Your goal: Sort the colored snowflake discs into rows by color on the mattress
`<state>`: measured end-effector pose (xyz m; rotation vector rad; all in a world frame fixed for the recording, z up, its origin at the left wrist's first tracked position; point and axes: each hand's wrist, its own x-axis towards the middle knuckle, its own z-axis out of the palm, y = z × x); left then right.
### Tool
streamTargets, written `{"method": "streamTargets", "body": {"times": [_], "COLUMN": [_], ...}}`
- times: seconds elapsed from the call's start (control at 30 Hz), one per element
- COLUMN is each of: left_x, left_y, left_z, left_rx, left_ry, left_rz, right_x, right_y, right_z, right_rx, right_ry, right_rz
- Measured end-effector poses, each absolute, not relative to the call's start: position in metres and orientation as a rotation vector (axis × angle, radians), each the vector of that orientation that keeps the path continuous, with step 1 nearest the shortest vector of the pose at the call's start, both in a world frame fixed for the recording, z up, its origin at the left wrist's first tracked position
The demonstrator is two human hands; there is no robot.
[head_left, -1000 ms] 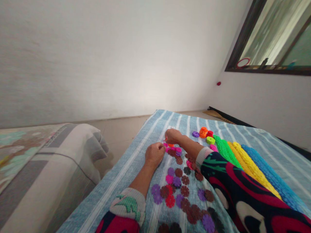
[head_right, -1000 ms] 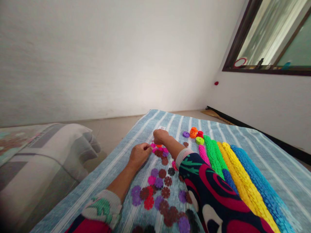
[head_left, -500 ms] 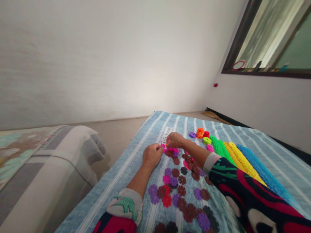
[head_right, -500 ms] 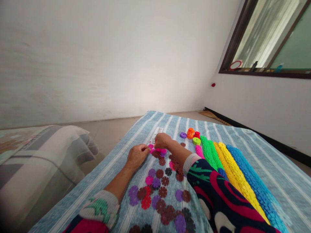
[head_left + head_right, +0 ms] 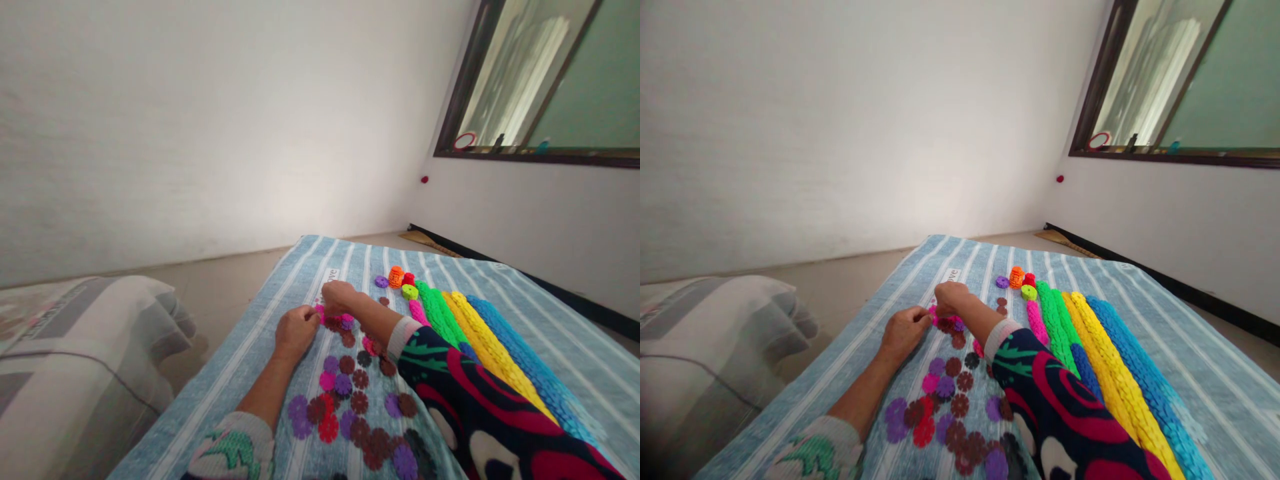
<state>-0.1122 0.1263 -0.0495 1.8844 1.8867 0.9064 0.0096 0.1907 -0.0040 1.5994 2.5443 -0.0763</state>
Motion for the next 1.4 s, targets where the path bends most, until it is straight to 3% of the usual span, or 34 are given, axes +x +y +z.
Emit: {"method": "streamTargets", "body": {"times": [0.57, 1.4], "left_x": [-0.110, -0.109], "left_y": [0.126, 0.124], "left_z": [-0.047, -0.045], "left_rx": [1.873, 1.858], "left_ry": [1.913, 1.905], "left_rz": [0.886, 0.896], "right_x": [0.182, 0.192], "right_y": [0.257, 0.275], "right_z": [0.055, 0.039], "right_rx": [2.082, 2.086], "right_ry": [2.162, 2.097], "right_rz": [0.070, -0.012]}}
